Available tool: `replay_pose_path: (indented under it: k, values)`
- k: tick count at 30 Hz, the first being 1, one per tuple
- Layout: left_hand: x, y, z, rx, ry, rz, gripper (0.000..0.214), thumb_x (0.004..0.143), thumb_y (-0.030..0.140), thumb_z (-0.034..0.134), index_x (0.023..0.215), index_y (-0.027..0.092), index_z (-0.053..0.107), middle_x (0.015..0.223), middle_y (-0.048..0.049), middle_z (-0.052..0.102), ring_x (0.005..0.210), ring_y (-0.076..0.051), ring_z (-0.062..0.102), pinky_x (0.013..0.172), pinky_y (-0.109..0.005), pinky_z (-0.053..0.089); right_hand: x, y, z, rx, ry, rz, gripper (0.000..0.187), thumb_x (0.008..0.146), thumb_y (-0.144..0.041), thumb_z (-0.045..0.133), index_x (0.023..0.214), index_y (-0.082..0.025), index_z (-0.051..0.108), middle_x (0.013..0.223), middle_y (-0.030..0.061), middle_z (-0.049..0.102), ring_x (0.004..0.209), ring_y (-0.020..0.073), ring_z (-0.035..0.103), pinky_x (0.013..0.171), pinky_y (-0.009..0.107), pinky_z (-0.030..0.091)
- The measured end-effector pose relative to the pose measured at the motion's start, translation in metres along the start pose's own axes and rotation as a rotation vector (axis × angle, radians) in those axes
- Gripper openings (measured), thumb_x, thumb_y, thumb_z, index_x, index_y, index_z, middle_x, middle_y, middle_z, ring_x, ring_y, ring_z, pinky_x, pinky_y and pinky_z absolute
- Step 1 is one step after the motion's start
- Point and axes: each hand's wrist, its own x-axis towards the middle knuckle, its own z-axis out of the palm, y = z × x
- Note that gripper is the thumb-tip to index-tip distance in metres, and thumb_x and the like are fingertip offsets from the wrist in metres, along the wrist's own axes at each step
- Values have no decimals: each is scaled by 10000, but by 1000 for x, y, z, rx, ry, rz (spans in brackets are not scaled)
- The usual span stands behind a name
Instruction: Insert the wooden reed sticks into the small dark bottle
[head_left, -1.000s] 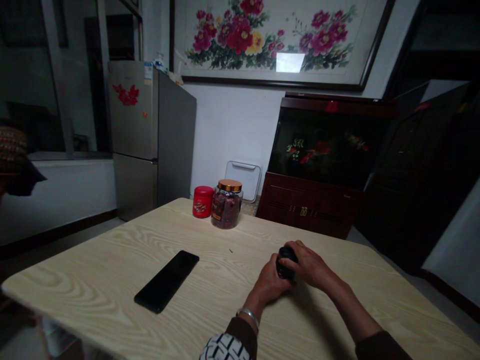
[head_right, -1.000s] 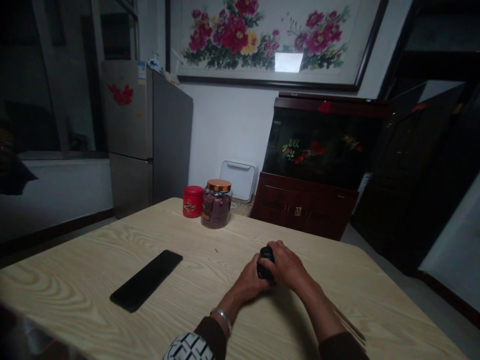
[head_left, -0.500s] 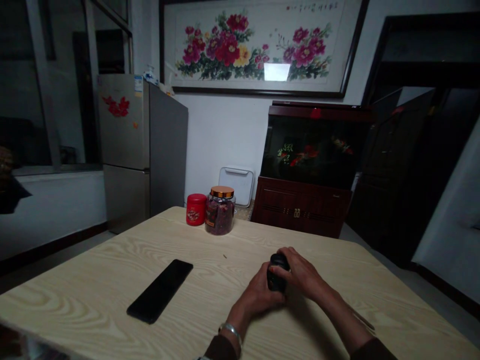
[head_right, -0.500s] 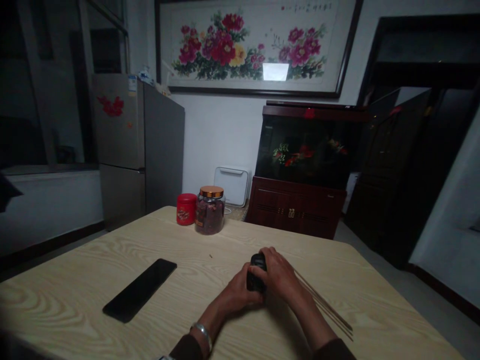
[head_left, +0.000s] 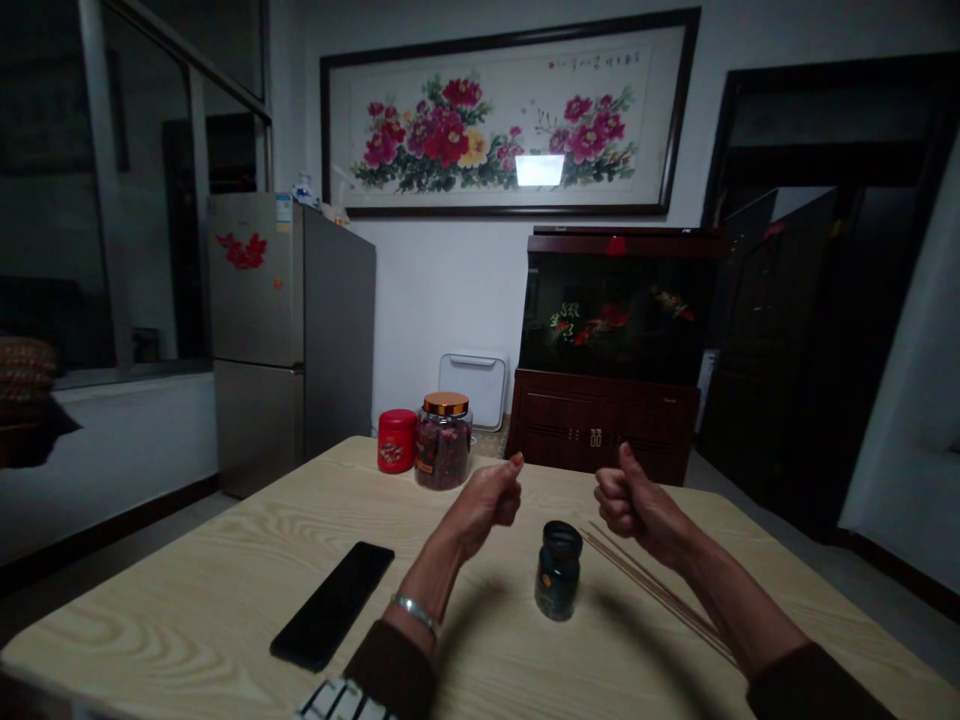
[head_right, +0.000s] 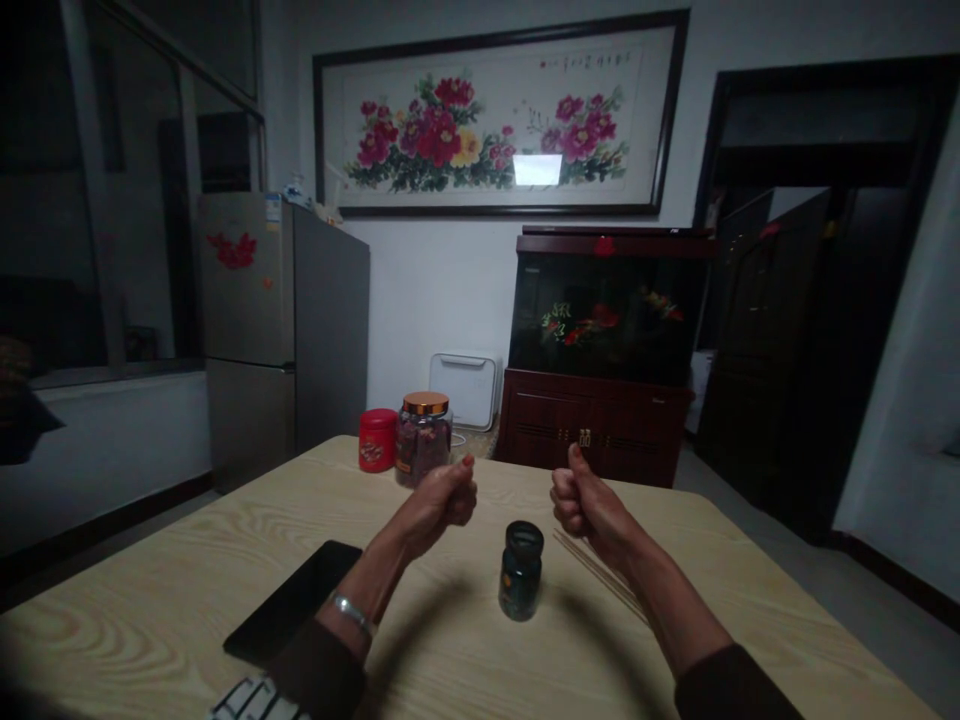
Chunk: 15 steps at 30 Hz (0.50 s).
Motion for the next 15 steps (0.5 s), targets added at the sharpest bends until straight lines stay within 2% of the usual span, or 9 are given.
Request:
replay_pose_path:
  k: [2, 3, 6, 9, 15]
  values:
    - [11, 30, 8, -172, -204, -10, 638, 810, 723, 570, 591, 221, 240, 461, 98, 211, 424, -68, 195, 474, -236, 202, 4, -34, 0, 187, -185, -19, 674, 796, -851, 371, 577, -229, 229, 514, -113, 185, 433, 37, 95, 402, 177, 97]
    - [14, 42, 10, -229, -268, -21, 654, 811, 744, 544, 584, 217, 230, 462, 92, 203, 425, -70, 190, 473, -237, 211, 5, -48, -1, 244, -249, -25, 680, 793, -856, 361, 570, -228, 222, 506, -114, 182, 427, 32, 87, 398, 173, 105]
    - [15, 58, 13, -323, -308, -58, 680, 807, 798, 472, 579, 213, 210, 464, 85, 177, 421, -72, 161, 467, -236, 212, 3, -73, -6, 343, -339, -36, 690, 773, -874, 347, 567, -229, 213, 488, -115, 189, 409, 22, 87, 394, 171, 132]
    - [12, 48, 11, -375, -285, -95, 706, 770, 852, 431, 575, 214, 197, 453, 84, 155, 409, -72, 138, 456, -234, 196, 0, -65, -12, 402, -368, -33, 702, 752, -895, 330, 564, -231, 202, 465, -117, 193, 384, 15, 95, 380, 169, 143]
    - [7, -7, -4, -437, -356, -163, 724, 751, 860, 435, 564, 204, 194, 447, 89, 135, 399, -65, 113, 440, -229, 183, 2, -8, -22, 498, -436, 54, 690, 788, -866, 332, 569, -225, 197, 452, -124, 196, 359, 5, 88, 362, 148, 140]
